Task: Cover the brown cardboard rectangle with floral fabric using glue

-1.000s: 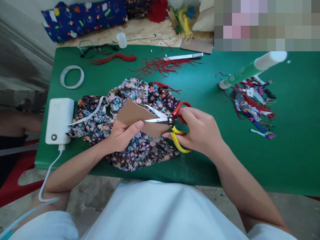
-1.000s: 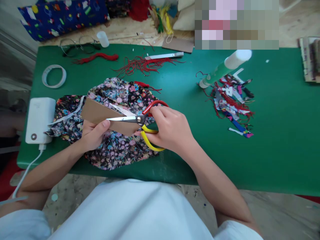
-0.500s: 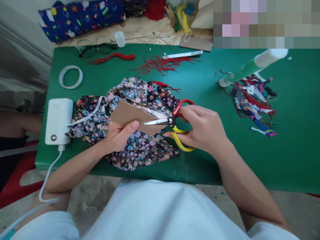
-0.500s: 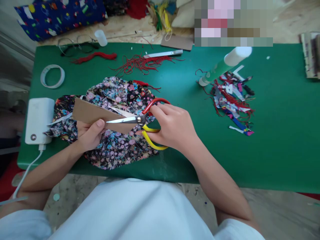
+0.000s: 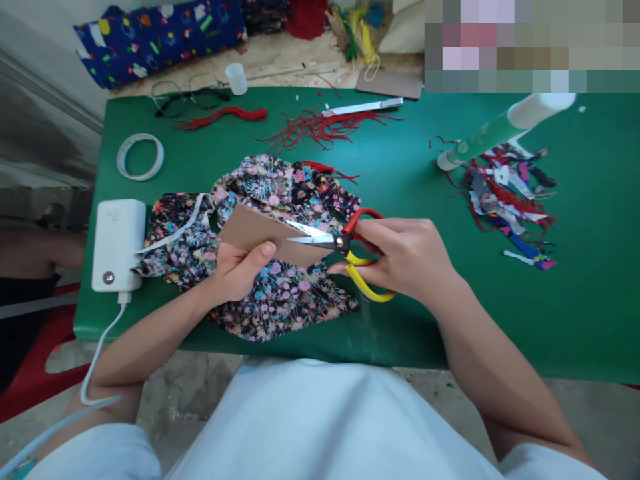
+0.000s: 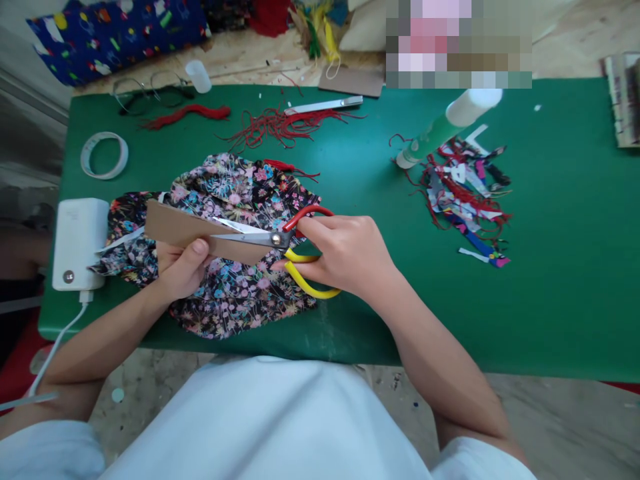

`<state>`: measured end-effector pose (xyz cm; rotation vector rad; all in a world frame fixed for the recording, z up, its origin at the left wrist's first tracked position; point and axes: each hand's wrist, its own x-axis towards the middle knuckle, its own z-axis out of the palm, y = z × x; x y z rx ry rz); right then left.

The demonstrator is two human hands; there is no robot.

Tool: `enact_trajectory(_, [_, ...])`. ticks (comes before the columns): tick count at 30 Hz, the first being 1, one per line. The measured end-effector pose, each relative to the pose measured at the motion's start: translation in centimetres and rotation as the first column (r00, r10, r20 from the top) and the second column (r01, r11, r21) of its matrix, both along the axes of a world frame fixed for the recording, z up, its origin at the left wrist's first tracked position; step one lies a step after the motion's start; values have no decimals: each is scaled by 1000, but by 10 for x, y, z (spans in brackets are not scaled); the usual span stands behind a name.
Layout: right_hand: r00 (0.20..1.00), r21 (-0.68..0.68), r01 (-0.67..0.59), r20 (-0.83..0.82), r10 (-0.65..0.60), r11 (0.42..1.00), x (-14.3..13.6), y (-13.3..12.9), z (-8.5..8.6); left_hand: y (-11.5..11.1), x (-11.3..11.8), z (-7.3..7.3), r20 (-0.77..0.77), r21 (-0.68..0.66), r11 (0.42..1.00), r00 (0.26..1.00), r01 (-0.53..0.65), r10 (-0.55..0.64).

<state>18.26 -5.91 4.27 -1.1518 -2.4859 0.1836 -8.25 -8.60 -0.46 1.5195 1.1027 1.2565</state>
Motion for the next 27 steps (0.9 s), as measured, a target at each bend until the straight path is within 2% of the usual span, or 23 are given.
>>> enact_trajectory(8, [999, 133, -46, -12, 48, 990, 1, 0, -4, 1, -8, -11, -27, 17, 999, 999, 44, -43])
enact_trajectory(15, [998, 80, -58, 10, 57, 995, 2, -1, -4, 1, -12, -10, -35, 7, 992, 992, 124, -124])
enact_trajectory(23, [1000, 97, -1, 29, -2, 995, 0, 0, -4, 1, -11, -10, -55, -13, 995, 994, 99, -99])
enact_trajectory(27, [1000, 51, 17, 12, -18, 999, 0, 0, -2, 0, -10, -7, -86, -34, 997, 994, 64, -67])
